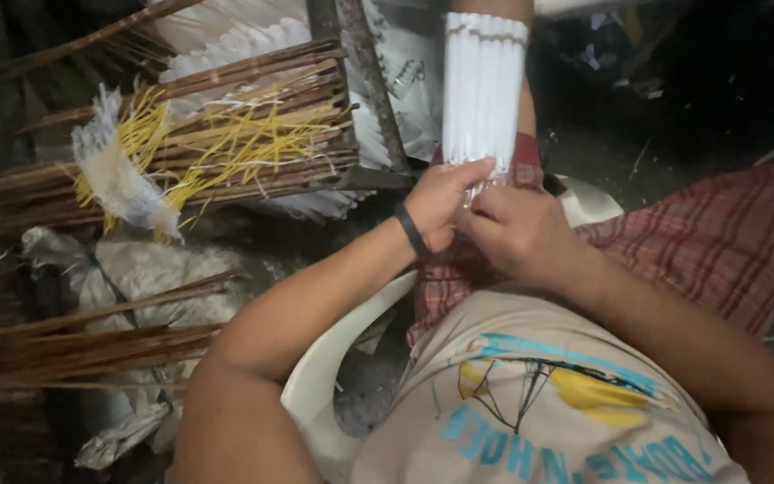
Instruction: Manually packaging bundles of white candles into clear plastic bags.
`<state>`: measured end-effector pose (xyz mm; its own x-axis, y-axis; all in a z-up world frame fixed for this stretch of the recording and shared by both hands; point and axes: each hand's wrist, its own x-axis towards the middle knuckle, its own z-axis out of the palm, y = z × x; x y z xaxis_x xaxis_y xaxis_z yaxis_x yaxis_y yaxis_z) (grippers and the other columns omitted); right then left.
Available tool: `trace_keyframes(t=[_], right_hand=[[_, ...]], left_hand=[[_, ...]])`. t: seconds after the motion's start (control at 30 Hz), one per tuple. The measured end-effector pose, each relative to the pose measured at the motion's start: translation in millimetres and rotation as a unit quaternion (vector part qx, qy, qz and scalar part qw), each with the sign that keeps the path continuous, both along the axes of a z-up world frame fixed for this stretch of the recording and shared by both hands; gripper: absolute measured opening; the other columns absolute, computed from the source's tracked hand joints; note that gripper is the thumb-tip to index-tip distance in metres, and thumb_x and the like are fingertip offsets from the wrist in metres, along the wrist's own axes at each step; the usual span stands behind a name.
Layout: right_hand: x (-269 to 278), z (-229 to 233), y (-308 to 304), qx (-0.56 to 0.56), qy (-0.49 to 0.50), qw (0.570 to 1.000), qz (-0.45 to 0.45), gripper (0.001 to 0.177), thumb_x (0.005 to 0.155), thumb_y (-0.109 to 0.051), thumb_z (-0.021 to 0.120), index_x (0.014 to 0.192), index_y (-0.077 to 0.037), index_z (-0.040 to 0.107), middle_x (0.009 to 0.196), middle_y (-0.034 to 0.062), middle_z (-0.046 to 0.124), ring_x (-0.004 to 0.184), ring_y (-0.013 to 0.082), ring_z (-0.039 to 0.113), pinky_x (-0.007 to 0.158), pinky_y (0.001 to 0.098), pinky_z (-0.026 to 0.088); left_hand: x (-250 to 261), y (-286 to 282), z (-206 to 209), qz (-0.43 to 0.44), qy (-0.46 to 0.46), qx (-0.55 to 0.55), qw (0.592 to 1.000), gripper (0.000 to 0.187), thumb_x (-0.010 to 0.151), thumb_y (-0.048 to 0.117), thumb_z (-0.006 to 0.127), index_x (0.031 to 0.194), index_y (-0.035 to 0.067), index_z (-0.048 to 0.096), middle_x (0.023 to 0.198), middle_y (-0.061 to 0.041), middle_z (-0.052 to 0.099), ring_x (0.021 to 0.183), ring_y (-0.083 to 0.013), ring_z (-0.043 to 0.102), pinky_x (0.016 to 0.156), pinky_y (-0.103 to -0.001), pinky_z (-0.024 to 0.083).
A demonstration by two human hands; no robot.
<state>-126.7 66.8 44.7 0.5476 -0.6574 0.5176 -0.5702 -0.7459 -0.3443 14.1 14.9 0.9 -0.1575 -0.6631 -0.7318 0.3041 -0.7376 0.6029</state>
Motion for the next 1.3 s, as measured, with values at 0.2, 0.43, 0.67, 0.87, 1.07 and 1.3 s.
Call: trace_keyframes(t=[0.2, 0.43, 0.67, 0.87, 1.07, 1.3], right_hand=[[27.2, 15.6, 20.4, 0.094, -0.008, 0.989, 0.113, 0.020, 0.096, -0.024, 0.063, 0.081, -0.011, 0.065, 0.077, 0.0041, 0.060, 0.063, 0.0308, 0.065, 0.049, 0.0396, 0.049], [16.4, 56.6, 3.1, -0.007, -0.034, 0.997, 0.075, 0.011, 0.097, -0.018, 0.069, 0.102, -0.009, 0.072, 0.098, 0.0103, 0.068, 0.075, 0.0309, 0.069, 0.060, 0.0391, 0.054], [12.1, 64.0, -43.2, 0.027, -0.026, 0.996, 0.080, 0.013, 0.102, -0.006, 0.077, 0.110, 0.002, 0.070, 0.102, 0.0200, 0.068, 0.088, 0.0323, 0.066, 0.072, 0.0404, 0.052], [97.6, 115.9, -89.2, 0.006, -0.029, 0.976, 0.217, 0.011, 0.107, -0.005, 0.067, 0.113, 0.004, 0.070, 0.112, 0.0214, 0.067, 0.101, 0.0363, 0.064, 0.091, 0.0445, 0.052], [173.9, 135.0, -106.0, -0.059, 0.203, 0.946, 0.246, 0.072, 0.057, -0.016, 0.073, 0.128, -0.014, 0.064, 0.109, 0.0101, 0.053, 0.085, 0.0315, 0.056, 0.059, 0.0460, 0.048], [188.5, 112.7, -139.1, -0.071, 0.098, 0.953, 0.278, 0.017, 0.106, -0.001, 0.067, 0.112, -0.010, 0.080, 0.113, 0.0106, 0.065, 0.091, 0.0241, 0.066, 0.059, 0.0355, 0.051]], left_hand=[[3.8, -1.7, 11.4, 0.038, 0.106, 0.007, 0.994, 0.039, 0.092, 0.019, 0.071, 0.112, -0.004, 0.047, 0.075, -0.033, 0.067, 0.061, -0.0460, 0.071, 0.053, -0.063, 0.059], [13.6, -9.5, -56.6, -0.014, 0.015, -0.029, 0.999, 0.036, 0.088, 0.020, 0.077, 0.107, -0.004, 0.059, 0.085, -0.013, 0.066, 0.071, -0.0221, 0.069, 0.056, -0.049, 0.063], [64.2, -5.0, -54.1, -0.333, -0.138, -0.309, 0.880, 0.025, 0.089, 0.015, 0.059, 0.065, 0.011, 0.064, 0.058, -0.001, 0.062, 0.051, -0.0124, 0.052, 0.046, -0.031, 0.040], [56.7, -19.3, -46.3, -0.360, -0.477, -0.542, 0.591, 0.038, 0.084, 0.048, 0.063, 0.070, 0.013, 0.070, 0.073, -0.012, 0.069, 0.066, -0.0343, 0.066, 0.051, -0.049, 0.043], [30.9, -34.6, -32.7, -0.415, -0.454, -0.461, 0.639, 0.036, 0.086, 0.051, 0.058, 0.079, 0.019, 0.073, 0.082, -0.004, 0.073, 0.075, -0.0261, 0.068, 0.064, -0.042, 0.047], [20.5, -41.8, -0.8, -0.468, -0.409, -0.358, 0.696, 0.038, 0.088, 0.054, 0.052, 0.090, 0.025, 0.077, 0.092, 0.004, 0.077, 0.086, -0.0165, 0.069, 0.079, -0.034, 0.052]])
